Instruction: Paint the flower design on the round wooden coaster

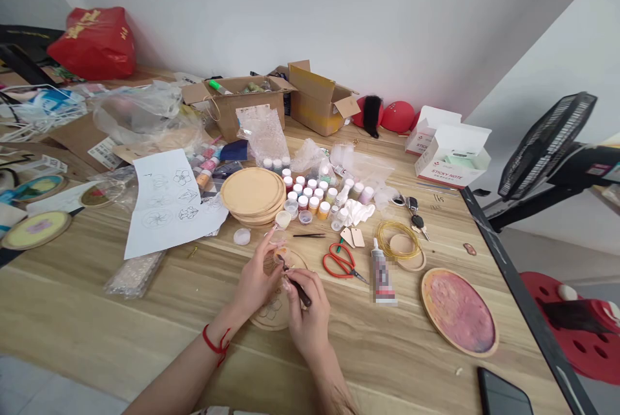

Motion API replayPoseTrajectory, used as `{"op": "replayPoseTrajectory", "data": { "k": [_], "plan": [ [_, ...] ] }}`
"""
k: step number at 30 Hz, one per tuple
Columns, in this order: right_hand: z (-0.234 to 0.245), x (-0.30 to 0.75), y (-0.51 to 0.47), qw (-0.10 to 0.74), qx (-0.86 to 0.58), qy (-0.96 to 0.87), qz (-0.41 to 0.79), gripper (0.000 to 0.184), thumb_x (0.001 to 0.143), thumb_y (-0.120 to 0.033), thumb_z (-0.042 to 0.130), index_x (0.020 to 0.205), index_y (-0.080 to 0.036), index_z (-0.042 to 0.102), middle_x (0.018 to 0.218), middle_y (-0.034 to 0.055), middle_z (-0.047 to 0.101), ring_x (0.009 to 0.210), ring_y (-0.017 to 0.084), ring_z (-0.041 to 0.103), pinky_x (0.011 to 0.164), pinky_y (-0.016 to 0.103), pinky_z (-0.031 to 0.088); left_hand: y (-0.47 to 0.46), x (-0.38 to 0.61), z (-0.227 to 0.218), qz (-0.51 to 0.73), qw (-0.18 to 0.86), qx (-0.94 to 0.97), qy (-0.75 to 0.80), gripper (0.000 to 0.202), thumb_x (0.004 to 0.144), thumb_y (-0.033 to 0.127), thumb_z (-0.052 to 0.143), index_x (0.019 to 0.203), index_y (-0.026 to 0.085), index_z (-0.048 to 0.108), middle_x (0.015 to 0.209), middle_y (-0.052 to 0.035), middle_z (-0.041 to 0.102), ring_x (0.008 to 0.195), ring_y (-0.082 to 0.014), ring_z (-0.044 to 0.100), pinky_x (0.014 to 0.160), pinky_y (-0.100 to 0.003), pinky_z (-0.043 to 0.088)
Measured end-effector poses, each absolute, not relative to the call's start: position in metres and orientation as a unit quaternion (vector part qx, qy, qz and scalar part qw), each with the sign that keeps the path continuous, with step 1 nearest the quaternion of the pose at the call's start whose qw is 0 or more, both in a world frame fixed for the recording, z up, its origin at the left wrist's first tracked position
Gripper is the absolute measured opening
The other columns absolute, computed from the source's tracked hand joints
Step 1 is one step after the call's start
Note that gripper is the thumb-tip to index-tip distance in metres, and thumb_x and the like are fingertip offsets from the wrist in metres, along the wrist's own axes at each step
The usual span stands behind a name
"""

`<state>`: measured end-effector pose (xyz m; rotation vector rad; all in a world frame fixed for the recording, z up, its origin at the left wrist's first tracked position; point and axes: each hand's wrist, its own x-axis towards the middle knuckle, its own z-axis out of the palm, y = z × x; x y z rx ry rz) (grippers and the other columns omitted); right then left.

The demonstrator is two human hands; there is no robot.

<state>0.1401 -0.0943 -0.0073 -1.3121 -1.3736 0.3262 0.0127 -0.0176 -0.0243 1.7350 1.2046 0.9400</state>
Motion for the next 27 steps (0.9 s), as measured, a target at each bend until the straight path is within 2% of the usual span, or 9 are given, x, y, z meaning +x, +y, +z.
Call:
{"op": "replayPoseTrajectory", "data": {
  "k": [7,12,17,21,27],
  "plan": [
    [-0.012,0.138,-0.096,0.553,-0.548,-0.622,0.085,0.022,0.093,-0.016,0.054,0.110,-0.025,0.064,0.100,0.0086,0.072,0.100,0.024,0.068,0.092,0.046,0.056,-0.016,0.014,-0.025,0.355,0.400,0.704,0.468,0.071,0.088,0.022,0.058,0.152,0.030,0.028,0.134,-0.0073,0.061,0.125,-0.0215,0.057,0.106,-0.040,0.043],
    [-0.008,0.136,-0.096,0.567,-0.547,-0.601,0.132,0.016,0.094,-0.022,0.057,0.108,-0.025,0.065,0.100,0.0087,0.073,0.097,0.022,0.070,0.084,0.039,0.059,-0.018,0.012,-0.024,0.358,0.390,0.707,0.470,0.074,0.086,0.014,0.055,0.153,0.029,0.027,0.133,-0.0089,0.062,0.123,-0.0222,0.058,0.106,-0.040,0.044],
    [-0.017,0.135,-0.097,0.586,-0.594,-0.529,0.158,0.019,0.097,-0.026,0.053,0.113,-0.022,0.062,0.103,0.0099,0.073,0.102,0.024,0.070,0.093,0.045,0.057,-0.017,0.012,-0.022,0.354,0.392,0.704,0.475,0.072,0.088,0.018,0.056,0.153,0.029,0.027,0.134,-0.0091,0.061,0.124,-0.0227,0.058,0.106,-0.040,0.044],
    [-0.022,0.136,-0.096,0.594,-0.588,-0.534,0.127,0.020,0.097,-0.021,0.050,0.116,-0.022,0.059,0.099,0.0086,0.072,0.102,0.023,0.069,0.098,0.049,0.054,-0.017,0.014,-0.023,0.340,0.396,0.711,0.471,0.072,0.089,0.024,0.058,0.153,0.031,0.027,0.132,-0.0077,0.063,0.123,-0.0225,0.059,0.105,-0.040,0.044],
    [-0.017,0.134,-0.097,0.565,-0.550,-0.606,0.110,0.025,0.095,-0.015,0.051,0.115,-0.026,0.061,0.104,0.0075,0.072,0.109,0.024,0.067,0.103,0.052,0.049,-0.016,0.014,-0.026,0.348,0.396,0.705,0.474,0.073,0.086,0.019,0.057,0.153,0.030,0.028,0.135,-0.0077,0.060,0.124,-0.0213,0.058,0.106,-0.040,0.043]
  ]
}}
